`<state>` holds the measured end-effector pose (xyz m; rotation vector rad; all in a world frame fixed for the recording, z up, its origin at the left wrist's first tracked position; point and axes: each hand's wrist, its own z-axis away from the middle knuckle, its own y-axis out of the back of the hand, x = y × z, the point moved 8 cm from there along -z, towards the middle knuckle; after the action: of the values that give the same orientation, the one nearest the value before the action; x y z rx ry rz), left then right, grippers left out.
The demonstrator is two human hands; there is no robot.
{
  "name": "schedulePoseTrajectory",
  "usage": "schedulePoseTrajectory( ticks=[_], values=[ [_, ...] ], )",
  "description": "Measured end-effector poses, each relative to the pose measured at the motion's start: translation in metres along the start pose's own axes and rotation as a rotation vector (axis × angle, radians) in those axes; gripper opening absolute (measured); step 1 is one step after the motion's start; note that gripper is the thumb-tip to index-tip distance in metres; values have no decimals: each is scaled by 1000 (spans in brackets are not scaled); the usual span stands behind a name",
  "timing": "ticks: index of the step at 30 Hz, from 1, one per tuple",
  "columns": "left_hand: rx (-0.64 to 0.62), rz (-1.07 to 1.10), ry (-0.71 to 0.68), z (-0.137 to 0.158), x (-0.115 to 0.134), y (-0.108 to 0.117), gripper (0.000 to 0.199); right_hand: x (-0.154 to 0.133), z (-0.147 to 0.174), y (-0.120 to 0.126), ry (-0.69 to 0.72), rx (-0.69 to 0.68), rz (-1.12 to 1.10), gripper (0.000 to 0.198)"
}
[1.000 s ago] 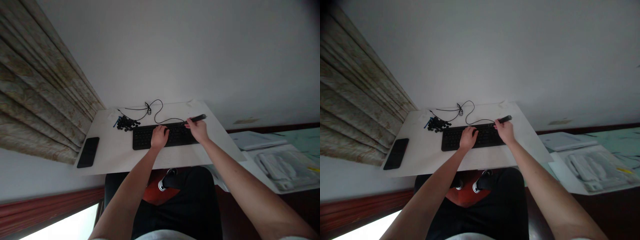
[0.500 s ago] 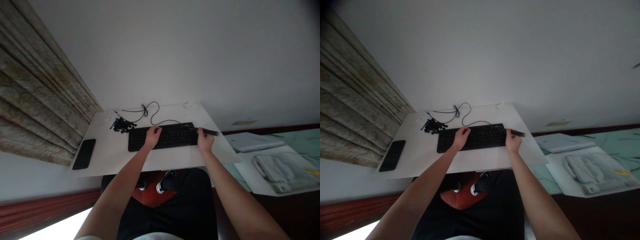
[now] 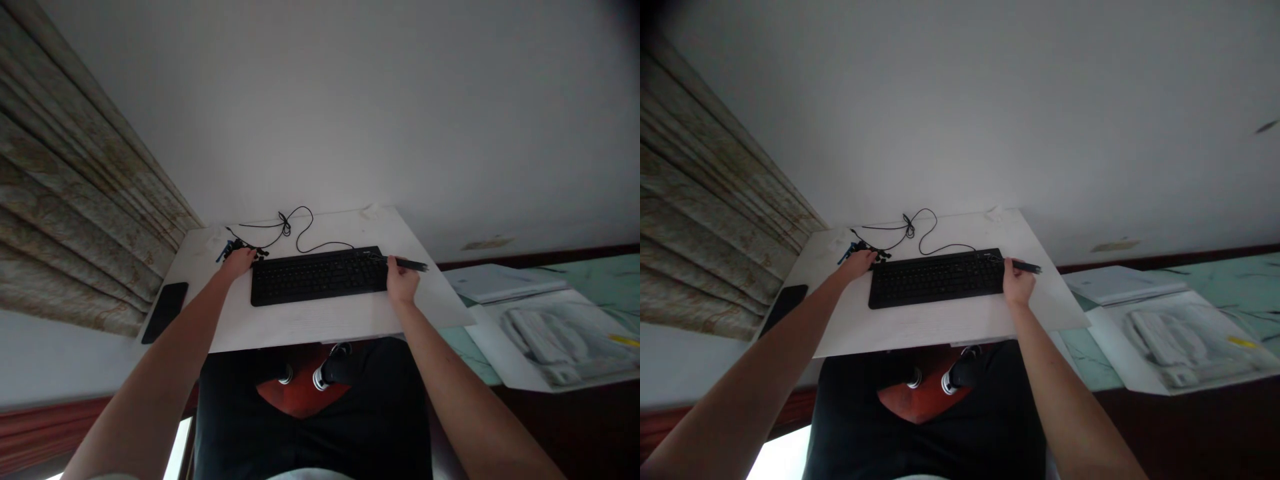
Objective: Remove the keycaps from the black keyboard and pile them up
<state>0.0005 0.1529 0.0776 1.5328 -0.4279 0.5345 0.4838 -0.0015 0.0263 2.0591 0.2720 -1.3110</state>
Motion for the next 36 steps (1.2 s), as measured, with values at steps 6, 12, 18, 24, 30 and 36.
schedulePoseTrajectory(
  ticks=[6, 12, 18, 24, 30, 36],
  values=[
    [-56, -304, 25, 9, -7, 5, 41, -2, 0, 0, -4, -19, -17, 49],
    [49, -354, -218, 22, 45, -12, 31, -3, 1, 0, -6, -8, -29, 49],
    [-81, -164, -552, 84, 134, -97, 17, 0, 0, -1, 2, -5, -39, 47],
    [-53, -124, -535, 114, 159, -144, 23, 5, -2, -3, 8, 0, -74, 48],
    [-2, -71, -528, 115, 149, -146, 23, 13, -3, -6, 23, 30, -139, 49],
    [19, -5, -456, 112, 144, -140, 22, 21, -11, -2, -77, 70, -293, 44]
  ],
)
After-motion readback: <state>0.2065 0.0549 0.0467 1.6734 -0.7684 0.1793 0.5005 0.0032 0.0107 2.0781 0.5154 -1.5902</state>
